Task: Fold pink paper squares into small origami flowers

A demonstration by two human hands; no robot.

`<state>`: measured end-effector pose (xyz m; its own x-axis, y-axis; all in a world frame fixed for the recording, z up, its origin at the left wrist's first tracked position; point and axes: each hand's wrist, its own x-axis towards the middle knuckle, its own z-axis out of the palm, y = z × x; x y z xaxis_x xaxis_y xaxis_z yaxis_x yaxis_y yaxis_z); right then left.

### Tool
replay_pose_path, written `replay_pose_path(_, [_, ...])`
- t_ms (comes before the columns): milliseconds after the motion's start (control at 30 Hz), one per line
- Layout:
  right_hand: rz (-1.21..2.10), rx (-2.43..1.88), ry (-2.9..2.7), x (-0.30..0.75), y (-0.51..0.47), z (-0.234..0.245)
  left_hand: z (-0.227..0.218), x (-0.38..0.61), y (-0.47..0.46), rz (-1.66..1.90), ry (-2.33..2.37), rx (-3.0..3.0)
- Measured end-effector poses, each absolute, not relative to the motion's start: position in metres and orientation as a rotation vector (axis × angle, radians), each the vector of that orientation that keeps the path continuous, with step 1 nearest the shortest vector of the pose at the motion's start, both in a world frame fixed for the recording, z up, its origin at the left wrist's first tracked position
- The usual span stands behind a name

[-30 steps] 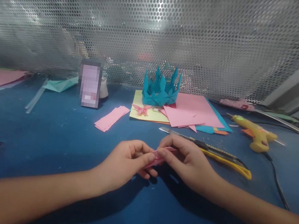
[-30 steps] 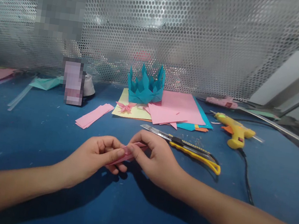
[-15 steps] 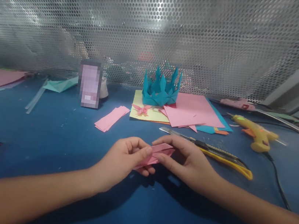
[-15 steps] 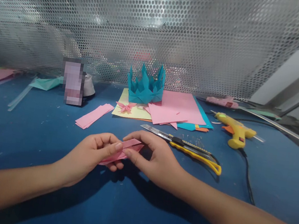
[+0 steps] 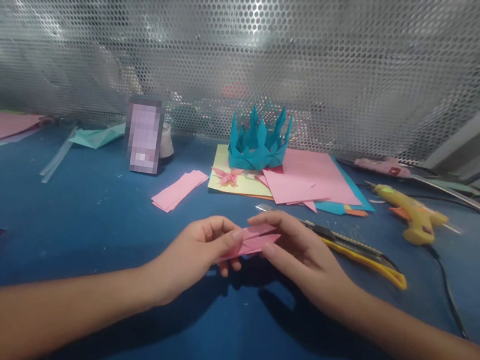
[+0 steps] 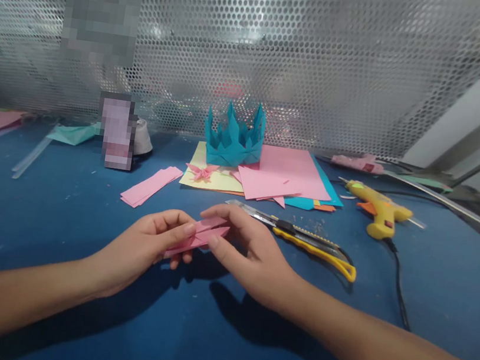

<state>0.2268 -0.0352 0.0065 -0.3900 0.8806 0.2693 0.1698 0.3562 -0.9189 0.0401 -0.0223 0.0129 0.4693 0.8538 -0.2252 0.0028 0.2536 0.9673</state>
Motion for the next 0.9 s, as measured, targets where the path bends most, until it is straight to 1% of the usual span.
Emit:
replay_pose_path(400, [0.983, -1.081, -1.757, 0.2245, -0.03, 0.001, 0.0146, 0.0423, -0.0233, 0.651, 0.946, 1.245])
replay_pose_path(600, [1.047, -1.008, -1.759, 0.223, -0.0325, 0.0057, 0.0133, 0.041, -0.0229, 0.709, 0.966, 1.193])
replay_pose_path(733, [1.032, -1.016, -1.761, 0.2236, -0.0318, 0.0046, 0.0127, 0.04, -0.0223, 0.665, 0.967, 1.223])
replay_pose_path(900, [0.896, -1.046, -1.844, 0.2239, -0.0311, 0.0059, 0.014, 0.0388, -0.0225, 0.634, 0.969, 1.256])
